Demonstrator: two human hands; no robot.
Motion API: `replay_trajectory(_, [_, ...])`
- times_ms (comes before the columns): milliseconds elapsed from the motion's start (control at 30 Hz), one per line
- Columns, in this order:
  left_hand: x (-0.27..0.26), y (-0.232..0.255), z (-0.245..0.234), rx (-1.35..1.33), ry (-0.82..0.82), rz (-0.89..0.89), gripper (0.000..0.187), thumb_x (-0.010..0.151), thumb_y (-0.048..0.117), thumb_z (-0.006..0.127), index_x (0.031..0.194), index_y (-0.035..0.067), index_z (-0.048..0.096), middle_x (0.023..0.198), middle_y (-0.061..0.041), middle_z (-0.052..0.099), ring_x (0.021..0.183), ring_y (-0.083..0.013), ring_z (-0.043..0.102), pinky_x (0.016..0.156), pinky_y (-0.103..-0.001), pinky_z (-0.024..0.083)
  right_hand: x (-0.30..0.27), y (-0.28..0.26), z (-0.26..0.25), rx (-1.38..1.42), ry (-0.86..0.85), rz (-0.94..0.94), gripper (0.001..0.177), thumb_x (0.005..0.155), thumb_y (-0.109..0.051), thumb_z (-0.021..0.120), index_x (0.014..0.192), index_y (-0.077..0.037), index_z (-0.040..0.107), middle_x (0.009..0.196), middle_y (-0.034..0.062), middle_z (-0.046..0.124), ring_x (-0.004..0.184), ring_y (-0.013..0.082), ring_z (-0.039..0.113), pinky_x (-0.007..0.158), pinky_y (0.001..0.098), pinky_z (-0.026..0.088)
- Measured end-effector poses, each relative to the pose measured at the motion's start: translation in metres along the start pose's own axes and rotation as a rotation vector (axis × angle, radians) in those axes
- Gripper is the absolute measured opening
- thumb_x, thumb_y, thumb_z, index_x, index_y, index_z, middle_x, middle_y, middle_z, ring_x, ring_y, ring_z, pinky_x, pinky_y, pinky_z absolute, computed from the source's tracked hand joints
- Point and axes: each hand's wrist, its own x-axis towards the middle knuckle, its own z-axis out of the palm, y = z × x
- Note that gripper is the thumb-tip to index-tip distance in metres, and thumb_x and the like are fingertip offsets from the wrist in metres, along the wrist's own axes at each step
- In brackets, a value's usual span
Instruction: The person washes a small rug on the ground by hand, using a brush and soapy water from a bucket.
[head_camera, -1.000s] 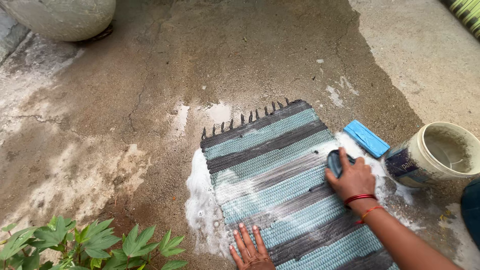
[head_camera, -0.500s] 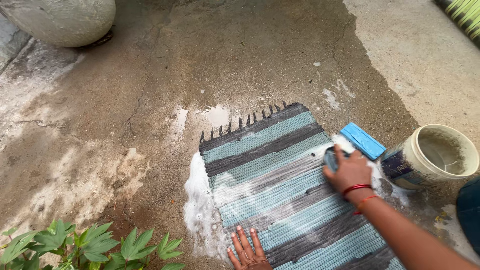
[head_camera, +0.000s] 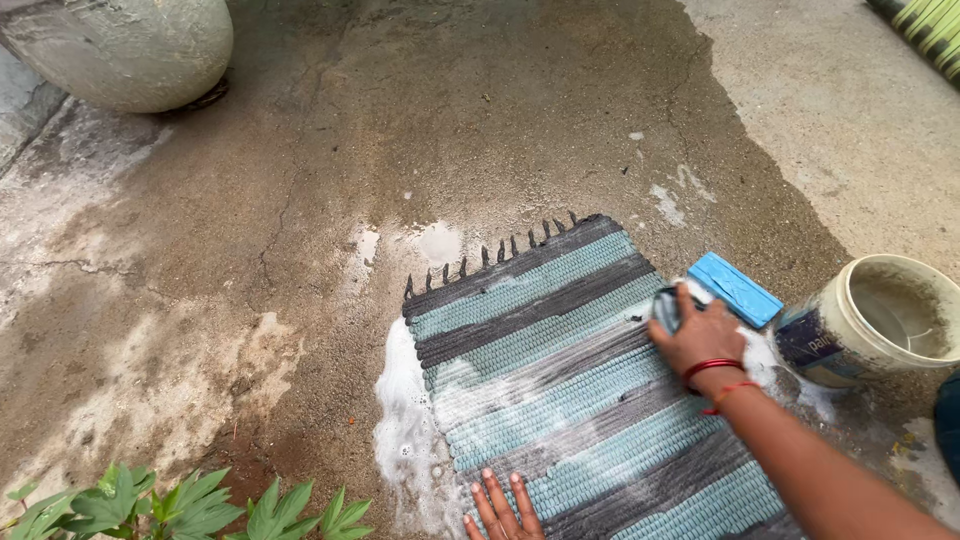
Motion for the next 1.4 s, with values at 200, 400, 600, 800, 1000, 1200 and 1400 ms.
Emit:
replay_trajectory(200, [-0.005,0.002,0.009,0.030,-0.126,0.009,0.046,0.096,0.016,0.046,0.142,0.014,0.045,0.144,-0.027,0.048,0.136,-0.0434,0.043,0.106,-0.071,0.033,-0.097,-0.141,0.047,0.031,-0.101,-0.586,0.081,0.088,-0.056,0.062,0.157,-0.024,0.033,0.115,0.0176,0.057,0.108,0.0317,0.058,0.091,0.0450,0.052])
replay_trajectory(400, [-0.013,-0.012,0.023,-0.040,-0.053,0.115,0.050,0.097,0.027,0.045,0.143,0.007,0.044,0.140,-0.037,0.047,0.134,-0.0503,0.041,0.103,-0.072,0.031,0.029,0.023,0.005,-0.012,0.000,-0.153,0.085,0.086,-0.073,0.051,0.158,-0.033,0.028,0.124,0.0230,0.054,0.100,0.0342,0.063,0.074,0.0424,0.063])
replay_trajectory(600, [-0.015,-0.014,0.034,-0.042,-0.034,0.119,0.048,0.097,0.030,0.043,0.140,0.008,0.045,0.136,-0.035,0.053,0.131,-0.0493,0.045,0.101,-0.073,0.033,-0.007,-0.037,0.030,0.010,-0.051,-0.081,0.081,0.088,-0.061,0.057,0.160,-0.035,0.032,0.122,0.0190,0.057,0.101,0.0296,0.065,0.078,0.0422,0.061])
replay_trajectory(800, [-0.012,0.000,0.021,-0.035,0.085,-0.016,0.047,0.099,0.027,0.039,0.142,0.010,0.044,0.139,-0.030,0.053,0.133,-0.0455,0.046,0.104,-0.070,0.033,-0.057,-0.103,0.049,0.018,-0.054,-0.498,0.078,0.089,-0.062,0.056,0.157,-0.031,0.033,0.113,0.0158,0.058,0.103,0.0283,0.060,0.085,0.0418,0.057])
replay_trajectory(1000, [0.006,-0.003,-0.004,0.020,0.052,0.009,0.052,0.097,0.020,0.047,0.147,0.010,0.037,0.145,-0.030,0.046,0.137,-0.0456,0.040,0.108,-0.070,0.030,0.028,0.033,-0.002,0.027,0.001,0.077,0.083,0.089,-0.068,0.054,0.161,-0.034,0.033,0.119,0.0215,0.059,0.095,0.0365,0.067,0.072,0.0457,0.061])
replay_trajectory(1200, [0.074,-0.004,-0.114,-0.092,-1.179,-0.010,0.100,0.086,0.031,0.061,0.157,0.005,-0.006,0.159,-0.036,-0.012,0.146,-0.0539,-0.012,0.113,-0.072,0.002,-0.049,-0.105,0.045,0.128,0.032,-0.156,0.085,0.084,-0.062,0.064,0.156,-0.029,0.035,0.125,0.0201,0.053,0.112,0.0370,0.057,0.086,0.0499,0.054])
replay_trajectory(1400, [0.137,-0.018,-0.180,-0.205,-1.548,-0.021,0.172,0.055,0.081,0.083,0.153,0.000,-0.033,0.156,-0.036,-0.043,0.140,-0.0522,-0.046,0.115,-0.070,-0.016,-0.091,-0.135,0.058,0.170,0.048,-0.594,0.082,0.083,-0.059,0.066,0.154,-0.026,0.042,0.110,0.0196,0.056,0.102,0.0373,0.059,0.085,0.0489,0.052])
